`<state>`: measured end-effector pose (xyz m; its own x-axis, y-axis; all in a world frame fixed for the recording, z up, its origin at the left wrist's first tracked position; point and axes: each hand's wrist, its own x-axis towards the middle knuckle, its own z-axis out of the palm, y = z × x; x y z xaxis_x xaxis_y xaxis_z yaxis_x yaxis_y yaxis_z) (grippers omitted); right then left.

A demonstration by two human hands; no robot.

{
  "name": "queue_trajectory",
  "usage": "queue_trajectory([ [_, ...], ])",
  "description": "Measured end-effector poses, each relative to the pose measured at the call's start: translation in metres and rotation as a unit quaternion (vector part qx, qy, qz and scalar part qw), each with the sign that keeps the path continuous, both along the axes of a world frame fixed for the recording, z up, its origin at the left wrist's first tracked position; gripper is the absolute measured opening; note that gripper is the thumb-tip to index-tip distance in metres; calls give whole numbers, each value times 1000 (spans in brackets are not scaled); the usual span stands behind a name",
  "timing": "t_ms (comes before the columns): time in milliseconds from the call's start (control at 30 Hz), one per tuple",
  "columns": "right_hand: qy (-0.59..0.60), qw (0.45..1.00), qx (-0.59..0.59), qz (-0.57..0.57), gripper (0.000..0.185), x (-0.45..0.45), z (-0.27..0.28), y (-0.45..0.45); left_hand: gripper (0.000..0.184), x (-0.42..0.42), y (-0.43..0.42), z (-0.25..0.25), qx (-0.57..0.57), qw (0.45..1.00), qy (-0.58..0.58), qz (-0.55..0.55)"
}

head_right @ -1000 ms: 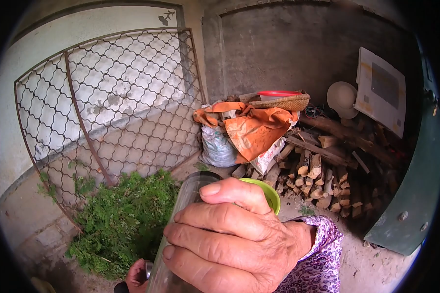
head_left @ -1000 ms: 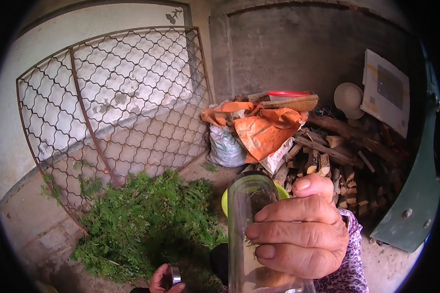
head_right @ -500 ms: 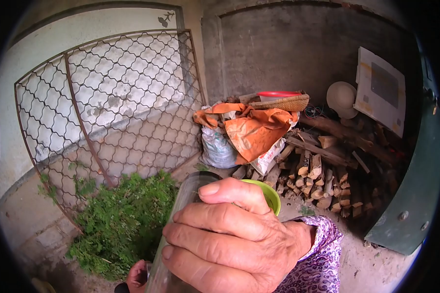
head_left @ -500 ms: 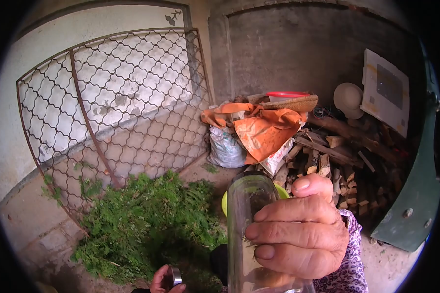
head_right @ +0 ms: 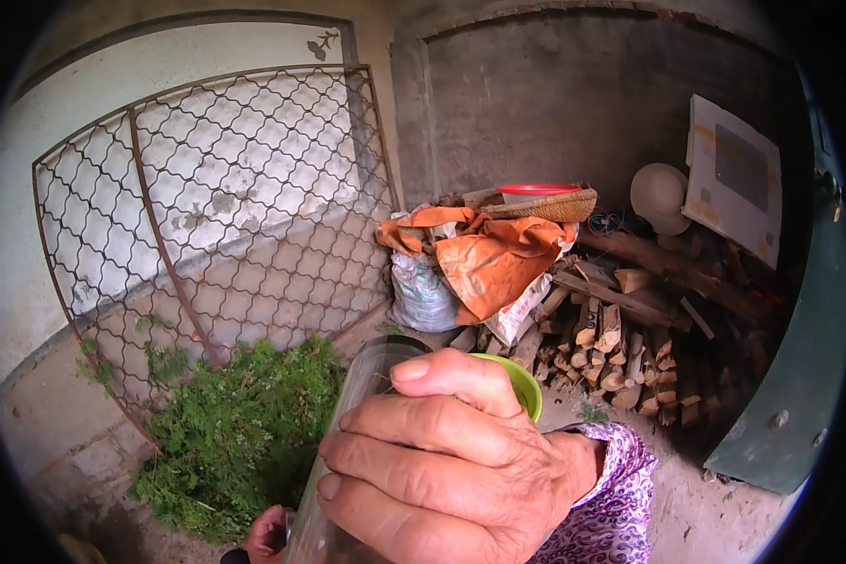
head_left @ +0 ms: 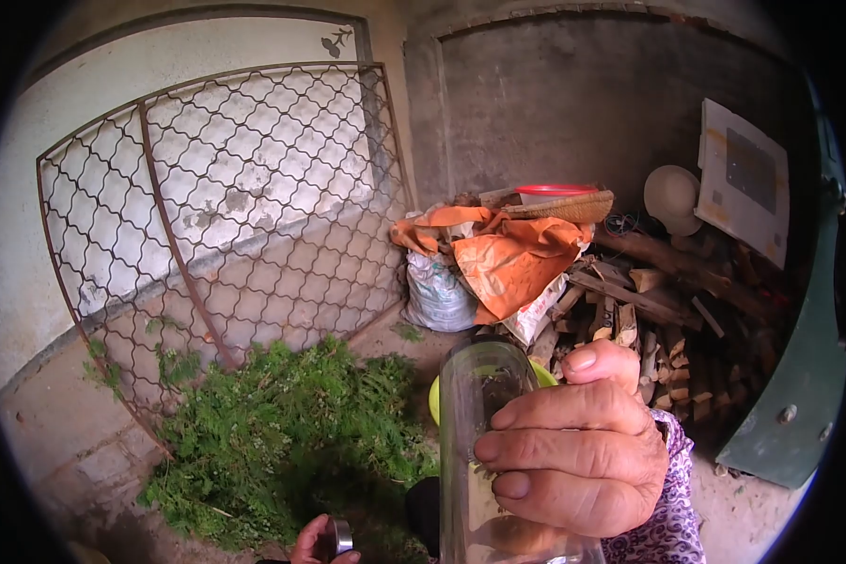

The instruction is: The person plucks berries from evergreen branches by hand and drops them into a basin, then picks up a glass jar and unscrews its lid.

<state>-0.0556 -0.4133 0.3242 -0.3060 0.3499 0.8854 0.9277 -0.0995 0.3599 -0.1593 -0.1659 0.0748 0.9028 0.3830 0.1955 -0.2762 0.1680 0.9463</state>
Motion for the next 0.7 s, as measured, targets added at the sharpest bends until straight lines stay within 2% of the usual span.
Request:
queue_trajectory([
  [33,1,1000,1,0,24,2,-1,-3,60,0,-1,2,1,1000,1,0],
  [100,43,996,-70,-36,9,6,-5,-9,59,-2,-3,9,14,1000,19,-1],
  [133,49,996,-71,-35,9,6,-6,-8,59,-2,-3,8,14,1000,25,0],
  [200,144,984,-90,-44,9,4,-10,-4,59,0,-2,4,36,999,-2,-4],
  [300,165,976,-143,10,11,27,-26,-8,57,1,-5,5,30,999,-4,-8],
  [333,169,968,-179,40,12,33,-33,-9,57,2,-8,8,41,999,-9,8],
  [367,187,960,-201,61,23,39,-40,-9,57,0,-6,11,14,999,35,-2],
  [400,205,956,-201,64,23,45,-51,-8,57,0,-5,14,-16,997,77,-13],
  [433,228,948,-206,86,38,52,-65,-5,57,5,-9,15,-18,995,95,-13],
  [500,280,932,-210,99,63,61,-90,-3,71,19,-21,19,122,987,-13,107],
  [533,288,929,-207,103,63,64,-106,-1,71,23,-25,26,125,986,-3,107],
  [600,338,925,-158,76,62,71,-141,4,73,29,-32,40,156,980,-110,59],
  [700,413,896,-151,56,58,73,-183,6,79,44,-42,43,316,932,-178,32],
])
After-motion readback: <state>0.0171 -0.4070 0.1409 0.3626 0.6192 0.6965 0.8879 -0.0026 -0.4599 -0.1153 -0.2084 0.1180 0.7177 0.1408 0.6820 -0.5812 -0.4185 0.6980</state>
